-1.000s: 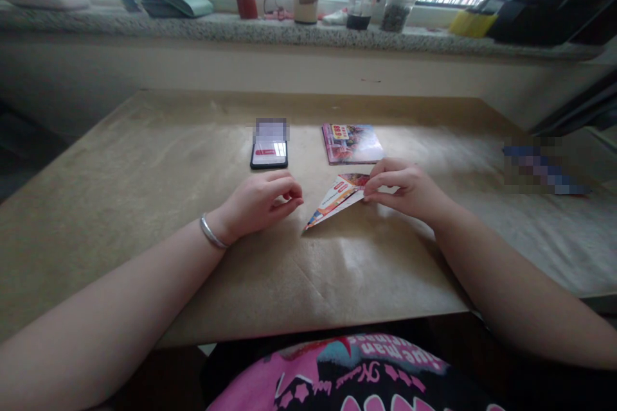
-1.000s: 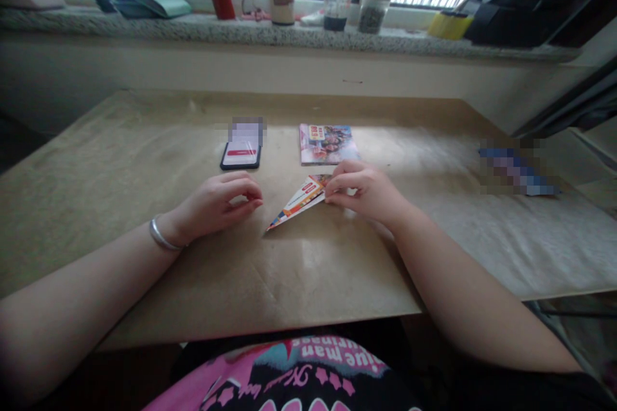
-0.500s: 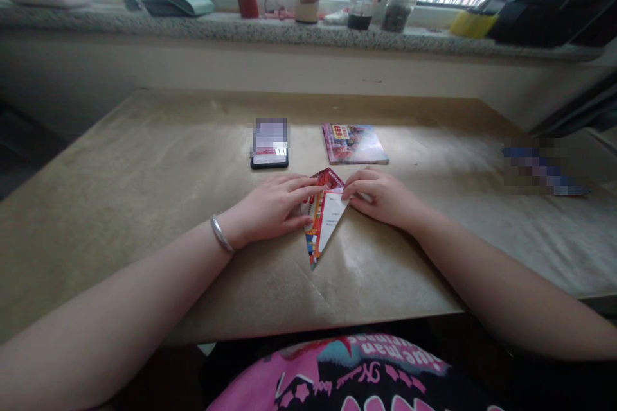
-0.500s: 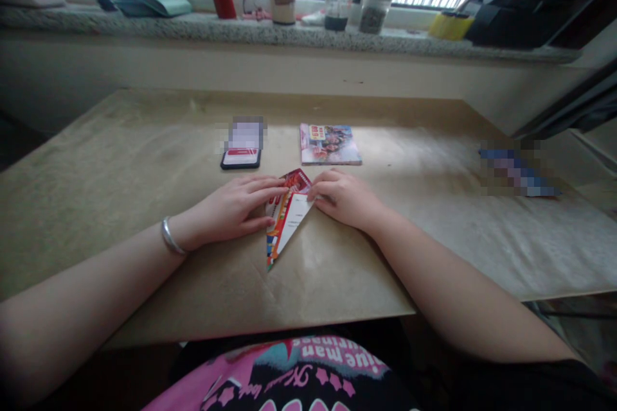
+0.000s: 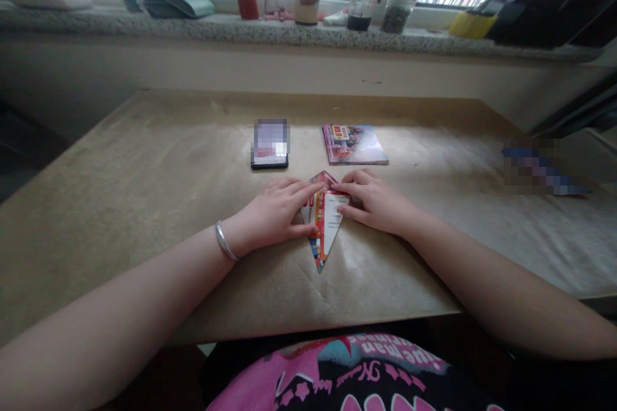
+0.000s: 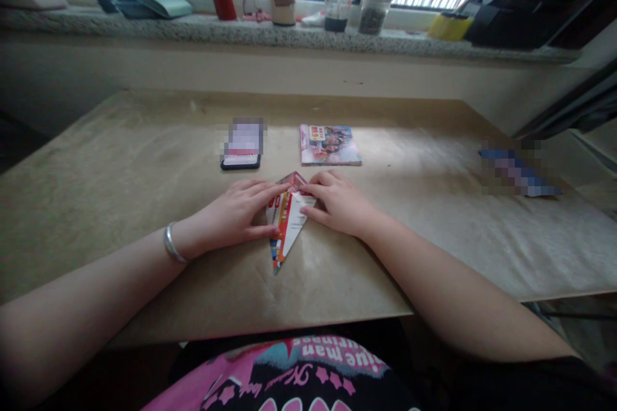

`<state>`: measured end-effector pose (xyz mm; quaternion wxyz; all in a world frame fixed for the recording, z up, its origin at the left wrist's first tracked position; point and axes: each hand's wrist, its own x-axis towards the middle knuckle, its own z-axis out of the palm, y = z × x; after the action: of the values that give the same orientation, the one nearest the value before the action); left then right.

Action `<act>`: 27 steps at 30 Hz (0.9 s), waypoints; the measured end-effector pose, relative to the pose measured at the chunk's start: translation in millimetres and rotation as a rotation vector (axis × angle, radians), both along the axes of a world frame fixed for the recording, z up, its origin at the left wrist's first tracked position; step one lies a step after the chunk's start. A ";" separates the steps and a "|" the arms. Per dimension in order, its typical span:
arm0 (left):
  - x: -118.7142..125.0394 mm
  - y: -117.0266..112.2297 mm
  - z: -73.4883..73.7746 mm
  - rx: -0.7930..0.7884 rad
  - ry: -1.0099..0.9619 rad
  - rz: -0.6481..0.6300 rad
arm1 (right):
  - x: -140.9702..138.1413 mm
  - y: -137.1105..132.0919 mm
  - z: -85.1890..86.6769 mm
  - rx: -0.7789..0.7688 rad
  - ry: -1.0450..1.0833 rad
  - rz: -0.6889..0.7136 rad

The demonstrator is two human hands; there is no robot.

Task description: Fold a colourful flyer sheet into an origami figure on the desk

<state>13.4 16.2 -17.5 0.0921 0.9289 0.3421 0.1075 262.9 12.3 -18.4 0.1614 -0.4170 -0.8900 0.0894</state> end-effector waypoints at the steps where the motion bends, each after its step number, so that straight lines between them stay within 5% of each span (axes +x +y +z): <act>1: 0.0 0.0 0.2 -0.001 -0.004 -0.002 | -0.4 0.3 -0.8 -0.005 0.009 -0.005; 8: -0.8 -1.3 0.8 -0.010 -0.003 0.014 | 1.7 4.0 -2.3 -0.050 0.147 0.061; 27: -2.4 4.0 -3.6 -0.030 -0.243 -0.060 | -1.8 1.4 -2.5 -0.023 0.094 -0.002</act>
<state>11.0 20.2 -21.2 0.1497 0.9175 0.3019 0.2112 261.1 13.7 -20.9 0.1982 -0.4149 -0.8800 0.1188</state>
